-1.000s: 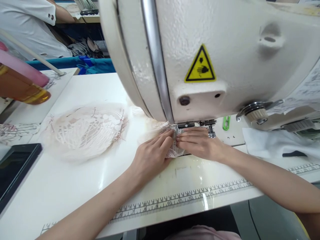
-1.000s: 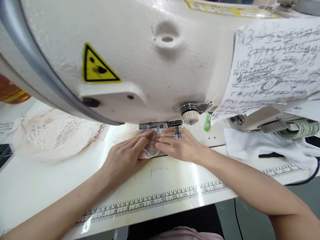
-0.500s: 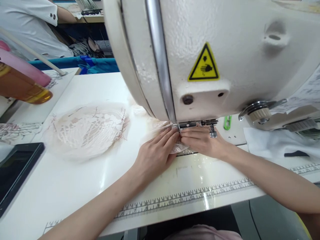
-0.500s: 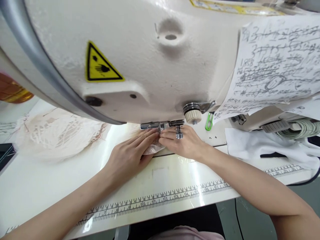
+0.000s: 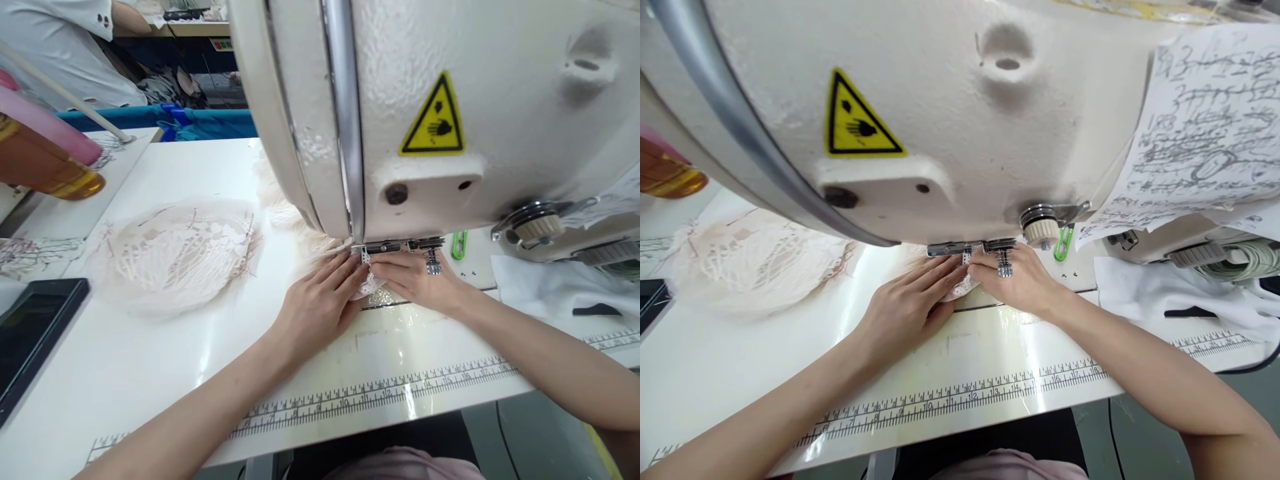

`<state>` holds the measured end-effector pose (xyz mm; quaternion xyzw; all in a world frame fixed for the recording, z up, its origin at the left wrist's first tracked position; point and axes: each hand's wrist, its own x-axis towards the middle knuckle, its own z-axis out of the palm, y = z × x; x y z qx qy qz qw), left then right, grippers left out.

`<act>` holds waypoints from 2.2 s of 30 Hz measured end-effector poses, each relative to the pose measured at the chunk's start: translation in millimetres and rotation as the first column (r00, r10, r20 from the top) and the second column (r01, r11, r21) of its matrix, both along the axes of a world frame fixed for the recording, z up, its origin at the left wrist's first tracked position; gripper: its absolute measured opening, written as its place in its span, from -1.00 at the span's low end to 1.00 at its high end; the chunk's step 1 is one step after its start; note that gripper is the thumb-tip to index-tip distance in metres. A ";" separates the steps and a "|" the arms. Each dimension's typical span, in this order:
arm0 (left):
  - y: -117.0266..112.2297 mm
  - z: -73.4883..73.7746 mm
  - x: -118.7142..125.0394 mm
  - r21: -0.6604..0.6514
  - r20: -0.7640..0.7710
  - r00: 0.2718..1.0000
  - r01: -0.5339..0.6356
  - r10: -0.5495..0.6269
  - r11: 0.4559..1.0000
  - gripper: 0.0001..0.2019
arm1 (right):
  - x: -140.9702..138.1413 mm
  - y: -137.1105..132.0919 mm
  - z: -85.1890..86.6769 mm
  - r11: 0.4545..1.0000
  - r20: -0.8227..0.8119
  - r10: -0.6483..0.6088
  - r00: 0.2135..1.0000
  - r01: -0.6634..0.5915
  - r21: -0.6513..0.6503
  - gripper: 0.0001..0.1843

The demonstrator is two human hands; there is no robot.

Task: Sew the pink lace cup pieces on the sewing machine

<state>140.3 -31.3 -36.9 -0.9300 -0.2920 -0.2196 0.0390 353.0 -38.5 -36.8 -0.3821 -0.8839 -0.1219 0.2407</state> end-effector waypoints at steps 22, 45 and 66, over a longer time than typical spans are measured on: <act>4.5 1.2 -2.6 0.056 -0.008 0.997 0.080 -0.080 0.995 -0.83 | 0.1 2.8 -10.8 0.976 0.033 0.052 0.998 -0.044 -0.213 -0.64; 8.9 4.1 -7.6 -0.006 -0.017 1.000 0.014 -0.014 1.000 -0.72 | -15.9 -5.2 -15.5 0.995 -0.060 0.077 0.995 -0.080 -0.055 -0.72; 5.8 1.5 -4.9 0.016 -0.070 0.997 -0.024 0.025 1.000 -0.66 | -4.6 -1.5 -10.7 0.983 -0.054 0.074 0.996 -0.082 -0.161 -0.76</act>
